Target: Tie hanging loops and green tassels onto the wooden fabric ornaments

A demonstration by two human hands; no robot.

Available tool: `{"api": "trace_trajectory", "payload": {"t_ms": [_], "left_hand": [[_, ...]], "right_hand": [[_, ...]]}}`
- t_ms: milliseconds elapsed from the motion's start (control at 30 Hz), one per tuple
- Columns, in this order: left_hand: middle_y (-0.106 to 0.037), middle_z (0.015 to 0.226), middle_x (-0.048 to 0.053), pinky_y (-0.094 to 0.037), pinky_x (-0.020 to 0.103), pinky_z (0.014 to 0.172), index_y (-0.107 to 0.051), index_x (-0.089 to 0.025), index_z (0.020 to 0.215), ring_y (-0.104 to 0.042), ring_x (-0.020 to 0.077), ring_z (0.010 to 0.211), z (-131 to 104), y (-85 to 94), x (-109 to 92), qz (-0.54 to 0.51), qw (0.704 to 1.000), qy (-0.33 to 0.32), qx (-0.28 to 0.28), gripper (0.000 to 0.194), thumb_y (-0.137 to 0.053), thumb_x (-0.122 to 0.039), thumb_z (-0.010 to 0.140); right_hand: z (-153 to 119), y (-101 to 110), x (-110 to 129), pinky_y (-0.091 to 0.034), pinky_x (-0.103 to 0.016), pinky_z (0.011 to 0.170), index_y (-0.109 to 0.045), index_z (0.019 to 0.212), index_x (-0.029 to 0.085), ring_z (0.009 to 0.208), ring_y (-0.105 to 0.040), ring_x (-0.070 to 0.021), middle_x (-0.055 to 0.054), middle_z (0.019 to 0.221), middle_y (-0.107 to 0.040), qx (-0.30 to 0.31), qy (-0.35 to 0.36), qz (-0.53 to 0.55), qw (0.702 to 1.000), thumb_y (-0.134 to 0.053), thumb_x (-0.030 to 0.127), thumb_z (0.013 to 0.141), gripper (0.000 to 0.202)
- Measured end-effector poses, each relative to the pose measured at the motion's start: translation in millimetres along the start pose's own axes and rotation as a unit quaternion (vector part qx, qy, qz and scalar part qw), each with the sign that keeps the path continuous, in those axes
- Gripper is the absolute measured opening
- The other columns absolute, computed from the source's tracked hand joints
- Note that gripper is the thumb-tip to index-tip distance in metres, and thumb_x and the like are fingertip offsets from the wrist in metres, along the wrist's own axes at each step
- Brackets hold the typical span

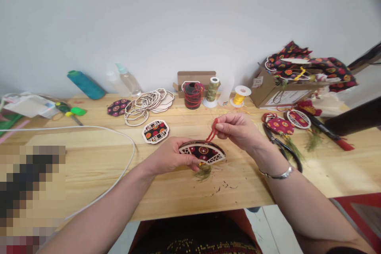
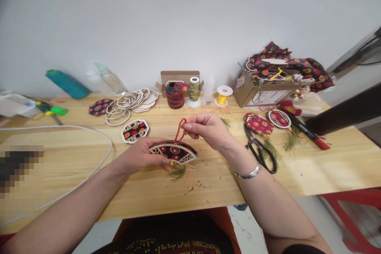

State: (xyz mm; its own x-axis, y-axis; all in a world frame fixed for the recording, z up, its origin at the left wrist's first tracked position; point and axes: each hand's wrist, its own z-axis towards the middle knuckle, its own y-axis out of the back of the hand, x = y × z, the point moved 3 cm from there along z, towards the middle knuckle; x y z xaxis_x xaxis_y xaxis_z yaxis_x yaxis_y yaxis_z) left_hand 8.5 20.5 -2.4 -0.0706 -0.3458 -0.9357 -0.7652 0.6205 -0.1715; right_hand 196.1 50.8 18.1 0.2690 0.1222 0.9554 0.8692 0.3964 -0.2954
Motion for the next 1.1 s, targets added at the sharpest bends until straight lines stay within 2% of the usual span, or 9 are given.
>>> {"api": "trace_trajectory", "payload": {"t_ms": [533, 867, 1100], "left_hand": [[-0.073, 0.092, 0.004, -0.058, 0.029, 0.066, -0.067, -0.018, 0.106, -0.068, 0.0166, 0.074, 0.7, -1.2, -0.7, -0.016, 1.000, -0.007, 0.010, 0.041, -0.075, -0.015, 0.066], [-0.073, 0.093, 0.004, -0.058, 0.032, 0.067, -0.068, -0.018, 0.103, -0.067, 0.0181, 0.075, 1.1, -0.2, 0.0, -0.014, 1.000, -0.007, -0.005, 0.039, -0.075, -0.017, 0.065], [-0.072, 0.096, 0.004, -0.058, 0.030, 0.064, -0.067, -0.019, 0.104, -0.067, 0.0179, 0.078, 1.7, 1.5, 1.6, -0.014, 0.999, -0.027, -0.010, 0.037, -0.074, -0.018, 0.067]], "right_hand": [[1.3, 1.6, -1.7, -0.032, -0.021, 0.049, -0.069, 0.070, 0.015, 0.050, -0.044, -0.0049, 0.001, 0.060, -0.060, -0.001, 0.005, -0.047, 0.999, -0.073, 0.028, 0.069, 0.014], [-3.3, -3.2, 1.8, -0.036, -0.022, 0.052, -0.070, 0.073, 0.016, 0.055, -0.046, -0.0066, 0.001, 0.063, -0.061, -0.027, 0.034, -0.136, 0.990, -0.072, 0.028, 0.071, 0.012], [-2.5, -7.2, 2.9, -0.037, -0.022, 0.051, -0.069, 0.069, 0.016, 0.053, -0.045, -0.0065, 0.001, 0.060, -0.061, -0.021, 0.027, -0.140, 0.990, -0.072, 0.029, 0.069, 0.013]]}}
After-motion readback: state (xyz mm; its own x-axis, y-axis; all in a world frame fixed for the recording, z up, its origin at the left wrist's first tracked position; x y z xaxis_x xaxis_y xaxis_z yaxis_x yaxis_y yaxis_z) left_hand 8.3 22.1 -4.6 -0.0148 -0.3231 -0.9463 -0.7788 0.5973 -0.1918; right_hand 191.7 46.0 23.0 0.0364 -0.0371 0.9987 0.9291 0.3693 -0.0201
